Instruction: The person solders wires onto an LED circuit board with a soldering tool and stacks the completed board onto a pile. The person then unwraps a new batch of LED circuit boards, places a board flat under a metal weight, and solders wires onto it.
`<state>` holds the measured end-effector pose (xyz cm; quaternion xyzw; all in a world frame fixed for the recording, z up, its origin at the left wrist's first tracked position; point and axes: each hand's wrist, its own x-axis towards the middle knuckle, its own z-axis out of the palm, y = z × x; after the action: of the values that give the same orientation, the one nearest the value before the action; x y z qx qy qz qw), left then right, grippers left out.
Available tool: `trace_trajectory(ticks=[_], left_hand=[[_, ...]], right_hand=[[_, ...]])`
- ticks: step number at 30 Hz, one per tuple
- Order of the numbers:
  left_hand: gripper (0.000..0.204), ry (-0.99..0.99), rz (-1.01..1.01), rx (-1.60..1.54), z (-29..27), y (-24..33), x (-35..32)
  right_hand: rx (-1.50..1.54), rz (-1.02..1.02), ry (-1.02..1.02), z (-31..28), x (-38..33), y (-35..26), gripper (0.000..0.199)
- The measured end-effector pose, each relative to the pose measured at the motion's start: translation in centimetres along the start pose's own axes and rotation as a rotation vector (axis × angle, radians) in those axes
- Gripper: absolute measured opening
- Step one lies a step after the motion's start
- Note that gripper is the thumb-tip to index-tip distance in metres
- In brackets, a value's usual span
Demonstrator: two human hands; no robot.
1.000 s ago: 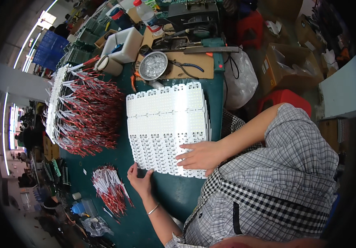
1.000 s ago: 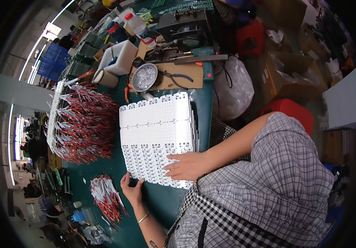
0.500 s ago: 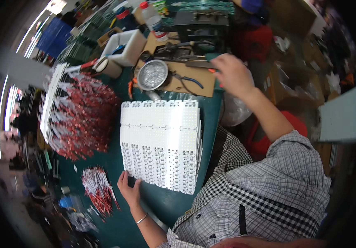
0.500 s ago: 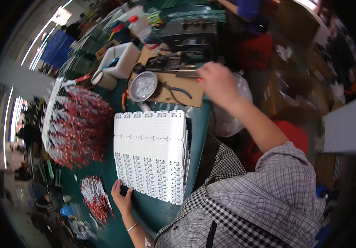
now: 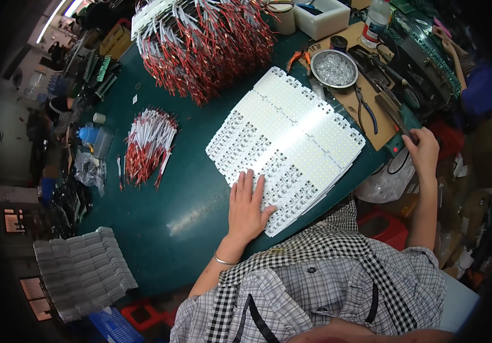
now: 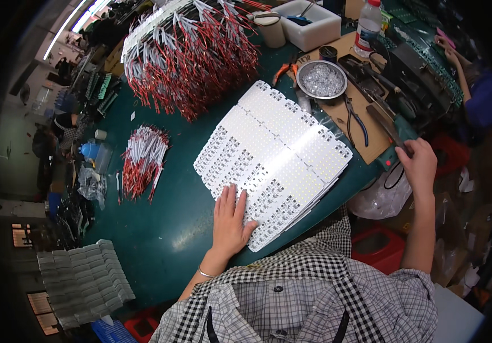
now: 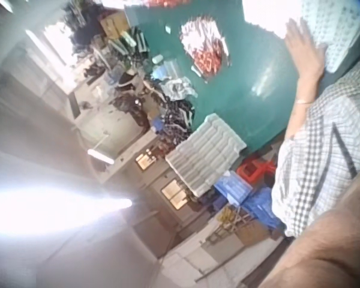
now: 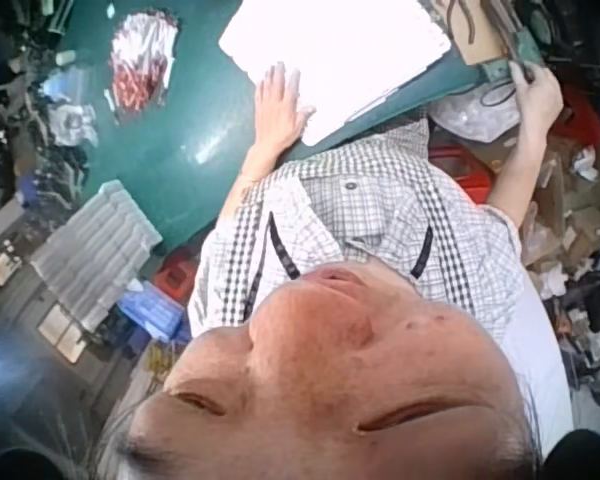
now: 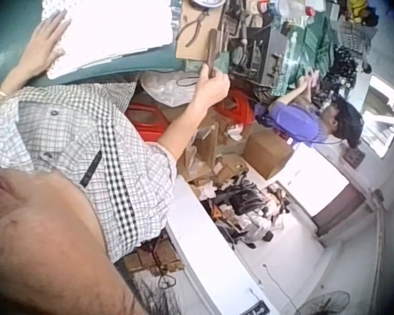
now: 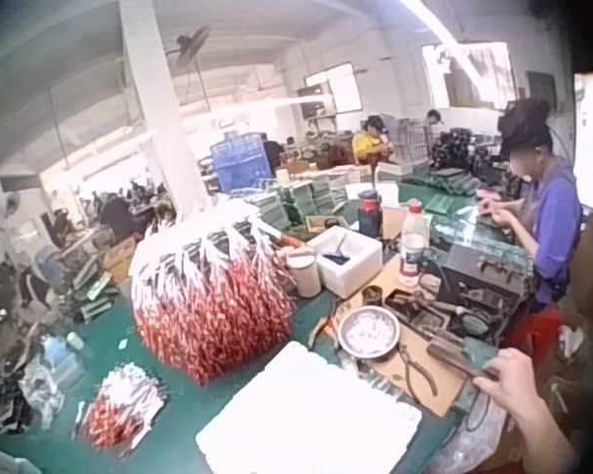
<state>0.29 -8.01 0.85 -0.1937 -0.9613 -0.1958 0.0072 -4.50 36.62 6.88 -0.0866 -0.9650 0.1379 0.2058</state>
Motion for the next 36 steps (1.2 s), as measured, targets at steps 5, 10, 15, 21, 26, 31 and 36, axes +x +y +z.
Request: trace_trajectory(ticks=[5,10,15,21,26,31,36], left_hand=[[0.076,-0.029,0.021,0.025,0.2,0.2,-0.1],[0.076,-0.043,0.046,0.017,0.3,-0.1,0.7],[0.076,-0.056,0.058,0.012,0.3,-0.1,0.5],[0.078,-0.049,0.053,-0.056,0.2,-0.7,0.4],[0.078,-0.066,0.040,-0.085,-0.1,-1.0,0.4],[0.079,-0.077,0.039,-0.099,-0.1,-0.7,0.8],[0.080,-0.065,-0.028,-0.114,0.1,-1.2,0.1]], right_hand=[[0.555,0.261,0.102,0.1,-3.9,-3.6,0.018],[0.519,-0.084,0.105,3.4,-3.4,-15.6,0.024],[0.502,-0.292,0.043,8.3,-2.8,-20.7,0.023],[0.366,-0.317,0.015,9.9,-3.4,-22.9,0.024],[0.295,-0.326,-0.016,10.5,-4.0,-22.9,0.026],[0.302,-0.304,-0.070,9.6,-3.6,-23.0,0.036],[0.352,-0.164,0.085,7.4,-0.8,-18.6,0.031]])
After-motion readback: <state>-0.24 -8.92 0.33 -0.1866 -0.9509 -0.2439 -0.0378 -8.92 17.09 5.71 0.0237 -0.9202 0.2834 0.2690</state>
